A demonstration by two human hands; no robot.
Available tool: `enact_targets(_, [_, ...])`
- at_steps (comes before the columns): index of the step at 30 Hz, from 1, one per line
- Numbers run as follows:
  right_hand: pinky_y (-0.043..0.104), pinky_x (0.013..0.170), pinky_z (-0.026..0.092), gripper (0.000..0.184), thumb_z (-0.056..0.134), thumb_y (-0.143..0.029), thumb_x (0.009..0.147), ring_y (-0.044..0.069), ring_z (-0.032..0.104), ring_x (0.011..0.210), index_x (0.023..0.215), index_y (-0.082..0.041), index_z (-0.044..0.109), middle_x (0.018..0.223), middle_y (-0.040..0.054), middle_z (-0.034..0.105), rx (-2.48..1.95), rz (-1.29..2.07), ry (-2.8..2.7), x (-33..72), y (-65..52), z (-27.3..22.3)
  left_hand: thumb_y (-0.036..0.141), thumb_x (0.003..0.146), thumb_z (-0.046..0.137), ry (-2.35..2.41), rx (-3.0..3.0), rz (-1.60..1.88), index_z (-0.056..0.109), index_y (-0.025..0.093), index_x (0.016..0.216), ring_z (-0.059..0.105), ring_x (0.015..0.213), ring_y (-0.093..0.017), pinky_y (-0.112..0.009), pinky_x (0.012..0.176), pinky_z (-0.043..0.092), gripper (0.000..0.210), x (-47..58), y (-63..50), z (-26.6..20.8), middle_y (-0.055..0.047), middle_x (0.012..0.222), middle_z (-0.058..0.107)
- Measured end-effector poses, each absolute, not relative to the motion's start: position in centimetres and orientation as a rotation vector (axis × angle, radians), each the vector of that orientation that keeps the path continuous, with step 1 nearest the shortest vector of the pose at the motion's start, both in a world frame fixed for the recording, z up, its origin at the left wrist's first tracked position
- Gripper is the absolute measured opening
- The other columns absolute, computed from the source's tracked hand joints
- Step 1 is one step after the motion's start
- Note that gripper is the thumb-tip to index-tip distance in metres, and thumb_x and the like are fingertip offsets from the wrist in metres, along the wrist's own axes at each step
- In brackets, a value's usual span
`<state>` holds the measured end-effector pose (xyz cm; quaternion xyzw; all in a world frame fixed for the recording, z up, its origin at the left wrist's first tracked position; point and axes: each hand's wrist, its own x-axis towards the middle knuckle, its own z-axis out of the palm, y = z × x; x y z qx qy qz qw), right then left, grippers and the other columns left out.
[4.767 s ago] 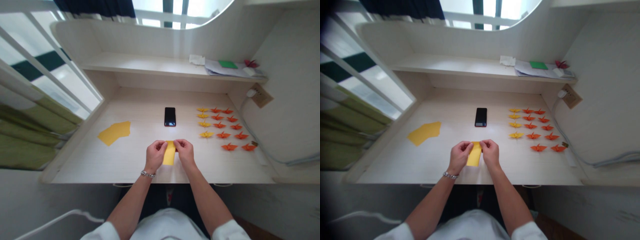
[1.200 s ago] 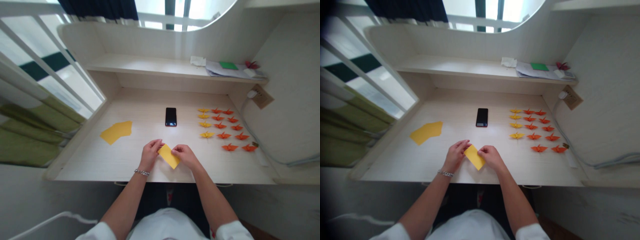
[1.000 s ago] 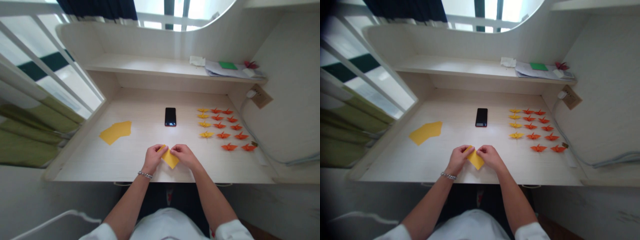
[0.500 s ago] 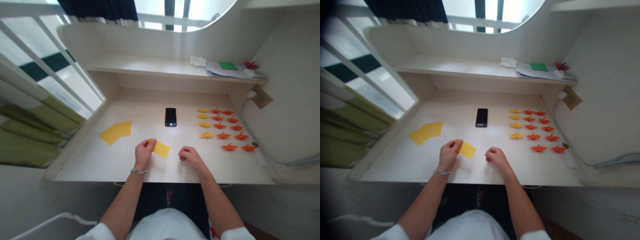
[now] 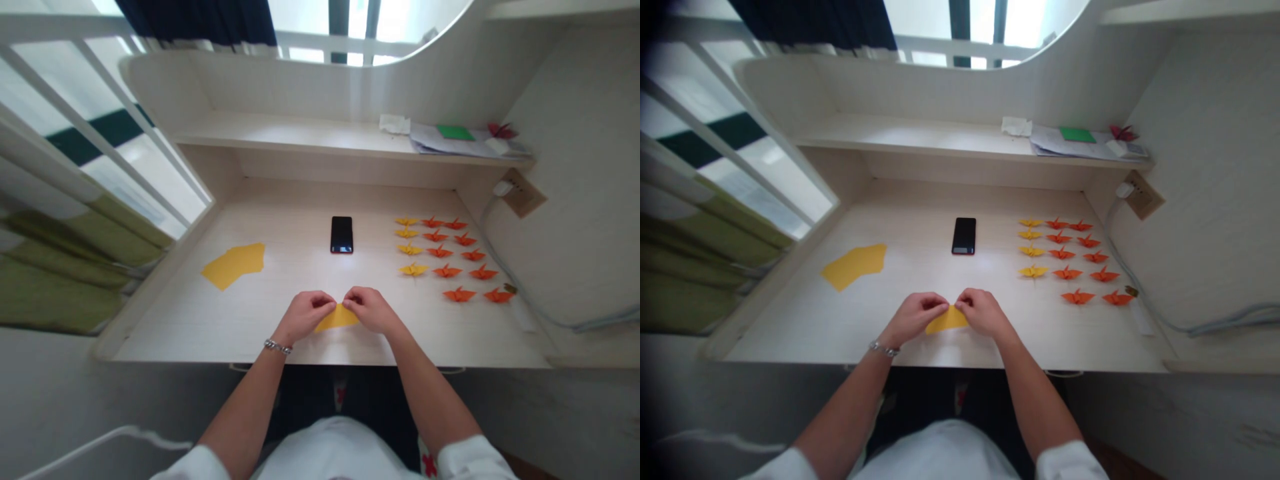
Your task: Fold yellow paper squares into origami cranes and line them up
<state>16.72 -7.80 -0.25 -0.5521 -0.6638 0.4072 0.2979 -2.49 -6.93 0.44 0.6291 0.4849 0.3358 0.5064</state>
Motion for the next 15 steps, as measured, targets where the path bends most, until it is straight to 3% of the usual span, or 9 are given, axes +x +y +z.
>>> enact_targets(10, [0.023, 0.053, 0.036, 0.016, 0.059, -0.029, 0.074, 0.014, 0.054, 0.062, 0.072, -0.017, 0.068, 0.066, 0.0018, 0.064, -1.595, 1.152, -1.569, 20.6, -6.8, 0.4, 0.029, 0.065, 0.066, 1.204, 1.451, 0.694, 0.071, 0.018, 0.064, 0.056, 0.052, -0.016, -0.024, 0.051, 0.042, 0.012, -5.2, -6.6, 0.5, -0.002, 0.054, 0.064])
enact_targets(15, [0.023, 0.052, 0.037, 0.013, 0.064, -0.029, 0.071, 0.014, 0.054, 0.060, 0.069, -0.017, 0.070, 0.064, 0.0020, 0.064, -1.493, 1.218, -1.618, 19.2, -6.8, 0.1, 0.035, 0.070, 0.068, 1.109, 1.328, 0.799, 0.073, 0.017, 0.084, 0.063, 0.067, -0.018, -0.026, 0.059, 0.047, 0.023, -3.2, -7.4, 0.5, -0.008, 0.077, 0.071])
